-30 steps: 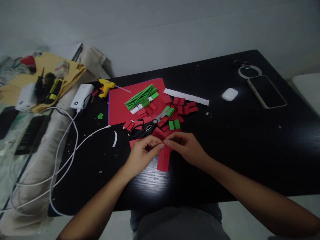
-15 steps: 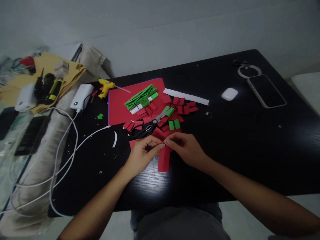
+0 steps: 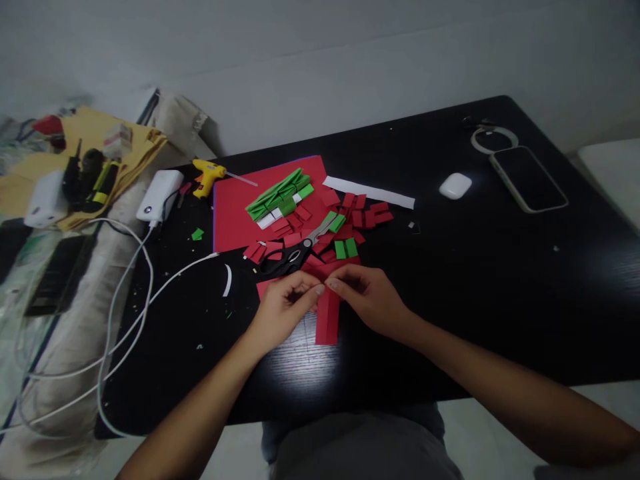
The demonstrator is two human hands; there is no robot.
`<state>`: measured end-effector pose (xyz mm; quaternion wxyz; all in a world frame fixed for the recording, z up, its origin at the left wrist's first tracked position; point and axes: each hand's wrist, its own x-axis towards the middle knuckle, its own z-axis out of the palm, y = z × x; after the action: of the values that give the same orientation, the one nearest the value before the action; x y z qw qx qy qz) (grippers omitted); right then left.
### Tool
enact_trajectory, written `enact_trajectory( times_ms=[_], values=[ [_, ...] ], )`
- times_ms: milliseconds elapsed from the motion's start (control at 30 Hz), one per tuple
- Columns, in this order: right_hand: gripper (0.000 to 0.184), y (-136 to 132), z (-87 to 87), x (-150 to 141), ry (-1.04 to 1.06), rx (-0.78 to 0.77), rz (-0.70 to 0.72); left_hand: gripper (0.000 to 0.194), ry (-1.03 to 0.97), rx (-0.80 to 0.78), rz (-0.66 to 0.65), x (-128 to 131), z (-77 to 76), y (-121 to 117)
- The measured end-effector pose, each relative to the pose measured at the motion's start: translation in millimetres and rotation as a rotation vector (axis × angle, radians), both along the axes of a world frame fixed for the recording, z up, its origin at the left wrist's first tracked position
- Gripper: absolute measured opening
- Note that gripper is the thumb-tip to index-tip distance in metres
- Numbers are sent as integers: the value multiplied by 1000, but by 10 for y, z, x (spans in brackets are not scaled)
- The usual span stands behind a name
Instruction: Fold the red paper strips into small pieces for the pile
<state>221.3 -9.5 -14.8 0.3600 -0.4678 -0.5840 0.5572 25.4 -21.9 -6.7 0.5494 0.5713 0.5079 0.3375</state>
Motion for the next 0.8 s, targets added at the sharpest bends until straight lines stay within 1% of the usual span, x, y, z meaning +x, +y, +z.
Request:
enact_trajectory(
  times_ms=[200,333,800],
  values=[
    [20,13,-16,-8,70,-74,-5,24,-16,-1,40,1,15,0],
    [20,21,-17,-5,121,-133,10,25,9,17,74,0,23,2],
    [19,-5,-14,-8,91,-85,-17,23,6,16,83,1,24,12]
  ],
)
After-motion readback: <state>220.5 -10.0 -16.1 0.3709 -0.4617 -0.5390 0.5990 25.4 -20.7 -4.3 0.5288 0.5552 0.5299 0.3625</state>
